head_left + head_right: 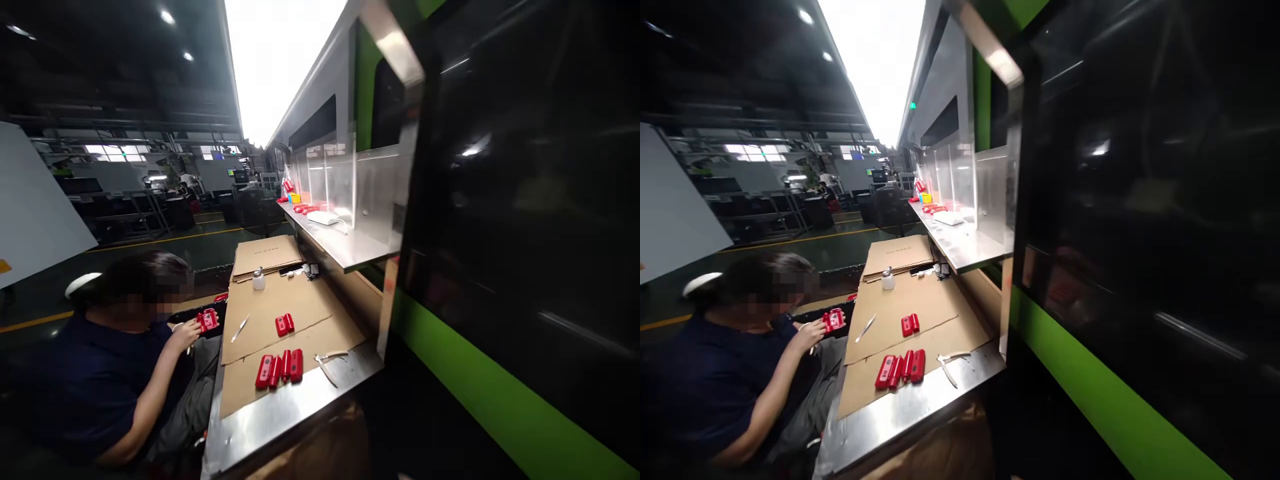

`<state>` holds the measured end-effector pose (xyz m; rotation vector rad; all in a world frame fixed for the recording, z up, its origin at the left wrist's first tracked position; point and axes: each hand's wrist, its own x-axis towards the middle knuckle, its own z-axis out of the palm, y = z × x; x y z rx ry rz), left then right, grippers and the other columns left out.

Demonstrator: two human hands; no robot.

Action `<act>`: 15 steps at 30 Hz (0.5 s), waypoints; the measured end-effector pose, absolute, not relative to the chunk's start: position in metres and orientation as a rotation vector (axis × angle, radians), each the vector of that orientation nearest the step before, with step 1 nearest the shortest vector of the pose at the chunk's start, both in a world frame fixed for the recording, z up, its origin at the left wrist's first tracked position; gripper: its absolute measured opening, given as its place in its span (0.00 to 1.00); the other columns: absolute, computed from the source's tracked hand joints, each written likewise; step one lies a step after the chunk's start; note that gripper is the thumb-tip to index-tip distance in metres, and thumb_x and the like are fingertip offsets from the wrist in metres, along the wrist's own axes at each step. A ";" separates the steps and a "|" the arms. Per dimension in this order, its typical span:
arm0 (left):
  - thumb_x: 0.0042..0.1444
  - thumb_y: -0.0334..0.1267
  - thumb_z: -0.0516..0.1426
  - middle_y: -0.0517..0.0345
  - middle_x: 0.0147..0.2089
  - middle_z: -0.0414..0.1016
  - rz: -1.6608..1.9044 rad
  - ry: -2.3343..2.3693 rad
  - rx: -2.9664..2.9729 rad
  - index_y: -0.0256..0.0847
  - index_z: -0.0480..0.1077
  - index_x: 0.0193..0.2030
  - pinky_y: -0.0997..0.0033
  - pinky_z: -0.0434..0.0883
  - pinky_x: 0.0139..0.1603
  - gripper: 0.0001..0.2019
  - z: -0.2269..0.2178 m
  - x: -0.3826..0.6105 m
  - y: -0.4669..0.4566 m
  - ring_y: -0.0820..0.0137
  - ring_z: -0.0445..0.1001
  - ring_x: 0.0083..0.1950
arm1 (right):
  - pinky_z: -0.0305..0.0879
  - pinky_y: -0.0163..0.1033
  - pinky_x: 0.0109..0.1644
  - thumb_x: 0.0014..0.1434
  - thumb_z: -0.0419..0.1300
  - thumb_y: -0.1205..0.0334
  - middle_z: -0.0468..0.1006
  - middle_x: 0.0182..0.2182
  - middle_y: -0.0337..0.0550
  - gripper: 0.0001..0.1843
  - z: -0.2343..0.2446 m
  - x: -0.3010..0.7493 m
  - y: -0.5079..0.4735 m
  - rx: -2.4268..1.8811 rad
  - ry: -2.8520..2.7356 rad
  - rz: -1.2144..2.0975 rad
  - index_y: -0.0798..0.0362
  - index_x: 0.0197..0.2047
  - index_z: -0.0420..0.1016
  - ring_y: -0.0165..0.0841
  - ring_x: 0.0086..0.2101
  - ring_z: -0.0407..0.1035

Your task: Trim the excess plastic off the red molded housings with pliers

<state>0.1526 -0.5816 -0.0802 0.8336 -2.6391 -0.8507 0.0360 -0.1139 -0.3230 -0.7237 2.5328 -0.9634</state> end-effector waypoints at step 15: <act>0.61 0.62 0.56 0.43 0.68 0.64 -0.702 -3.071 0.584 0.44 0.62 0.68 0.39 0.64 0.67 0.35 -0.192 0.109 -0.684 0.49 0.64 0.67 | 0.69 0.52 0.62 0.50 0.68 0.59 0.79 0.54 0.57 0.34 -0.341 -0.028 -0.245 -0.823 2.634 -0.665 0.55 0.61 0.75 0.50 0.56 0.73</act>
